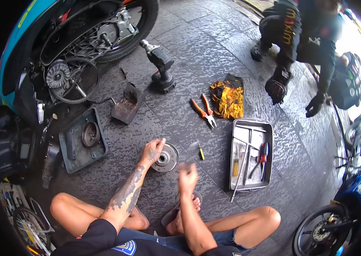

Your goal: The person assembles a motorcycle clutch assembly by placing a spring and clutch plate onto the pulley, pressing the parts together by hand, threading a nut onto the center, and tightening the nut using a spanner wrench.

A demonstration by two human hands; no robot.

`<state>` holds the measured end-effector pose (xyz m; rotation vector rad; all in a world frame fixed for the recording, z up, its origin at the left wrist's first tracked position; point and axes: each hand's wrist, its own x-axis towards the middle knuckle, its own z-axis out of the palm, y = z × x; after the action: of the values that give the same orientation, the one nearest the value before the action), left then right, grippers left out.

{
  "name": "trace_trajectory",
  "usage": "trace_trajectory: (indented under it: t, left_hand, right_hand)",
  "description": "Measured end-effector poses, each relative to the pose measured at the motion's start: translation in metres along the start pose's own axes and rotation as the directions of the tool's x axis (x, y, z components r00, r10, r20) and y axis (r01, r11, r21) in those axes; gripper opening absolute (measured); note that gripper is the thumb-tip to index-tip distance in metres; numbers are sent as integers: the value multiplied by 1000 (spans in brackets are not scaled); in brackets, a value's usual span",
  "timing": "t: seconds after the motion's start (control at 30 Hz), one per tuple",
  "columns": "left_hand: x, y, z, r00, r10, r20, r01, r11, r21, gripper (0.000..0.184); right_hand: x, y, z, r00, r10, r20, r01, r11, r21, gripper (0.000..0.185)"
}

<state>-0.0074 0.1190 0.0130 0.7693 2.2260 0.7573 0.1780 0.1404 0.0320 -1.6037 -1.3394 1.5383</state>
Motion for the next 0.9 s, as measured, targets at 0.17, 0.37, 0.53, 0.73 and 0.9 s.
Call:
trace_trajectory:
  t: [0.17, 0.37, 0.53, 0.73, 0.9]
  left_hand:
    - [-16, 11, 3, 988, -81, -132, 91, 993, 72, 51]
    - [-10, 3, 7, 983, -74, -168, 89, 993, 83, 48]
    - [-9, -8, 7, 980, -48, -193, 56, 998, 40, 47]
    - [-23, -21, -15, 924, -173, -342, 181, 983, -7, 56]
    - [-43, -21, -74, 809, -163, -564, 133, 987, -95, 62]
  right_hand:
    - [203, -62, 1, 850, -328, -412, 174, 913, -369, 44]
    - [288, -79, -12, 913, -251, -321, -120, 586, -801, 57]
    - [268, -83, -15, 898, -353, -262, 144, 799, -583, 39]
    - [153, -130, -16, 922, -359, 147, 322, 919, 227, 26]
    - [48, -163, -13, 887, -346, 308, 154, 848, 507, 22]
